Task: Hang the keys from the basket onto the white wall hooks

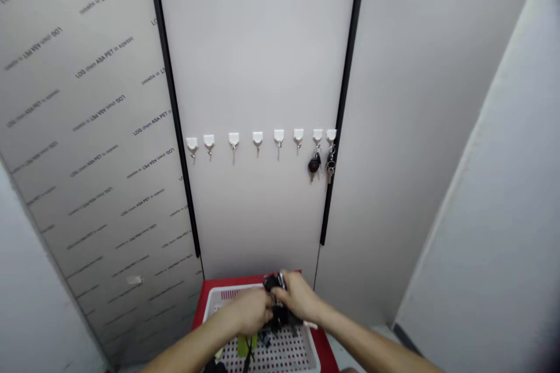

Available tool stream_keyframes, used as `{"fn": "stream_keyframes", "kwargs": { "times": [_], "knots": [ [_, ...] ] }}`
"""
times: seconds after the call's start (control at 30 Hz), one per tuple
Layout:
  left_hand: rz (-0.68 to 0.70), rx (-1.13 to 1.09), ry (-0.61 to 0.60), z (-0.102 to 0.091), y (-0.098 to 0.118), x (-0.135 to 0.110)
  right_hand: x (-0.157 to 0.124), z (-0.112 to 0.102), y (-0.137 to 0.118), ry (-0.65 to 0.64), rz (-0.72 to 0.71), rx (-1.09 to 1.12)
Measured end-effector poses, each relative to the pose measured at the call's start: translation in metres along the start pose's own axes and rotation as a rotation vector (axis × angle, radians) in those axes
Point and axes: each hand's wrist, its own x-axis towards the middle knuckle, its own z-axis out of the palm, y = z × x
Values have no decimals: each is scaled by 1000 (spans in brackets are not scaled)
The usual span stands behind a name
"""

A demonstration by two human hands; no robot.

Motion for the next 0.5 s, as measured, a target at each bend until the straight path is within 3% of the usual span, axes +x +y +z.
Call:
{"fn": "stream_keyframes", "kwargs": {
  "times": [0.07, 0.13, 0.17, 0.27, 0.3, 0.33, 0.4, 0.5],
  "knots": [
    [10, 72, -30, 6, 1, -1, -3, 2, 6, -116, -5, 30],
    [-4, 89, 0, 6, 1, -2, 3, -26, 3, -96, -37, 76],
    [-5, 69, 33, 4, 1, -3, 9, -49, 0, 5, -48, 96],
    [-34, -8, 140, -1, 0, -5, 38, -130, -13, 700, -8, 66],
    [-50, -34, 155, -2, 1, -5, 49, -153, -16, 901, 26, 27],
    [-68, -59, 158, -2, 1, -6, 60, -172, -19, 1015, 55, -7],
    [-86, -99, 149, -1, 3, -6, 79, -193, -23, 1048, 128, -58],
    [-78, -141, 169, 3, 3, -5, 99, -193, -27, 1018, 209, -141]
  ]
}}
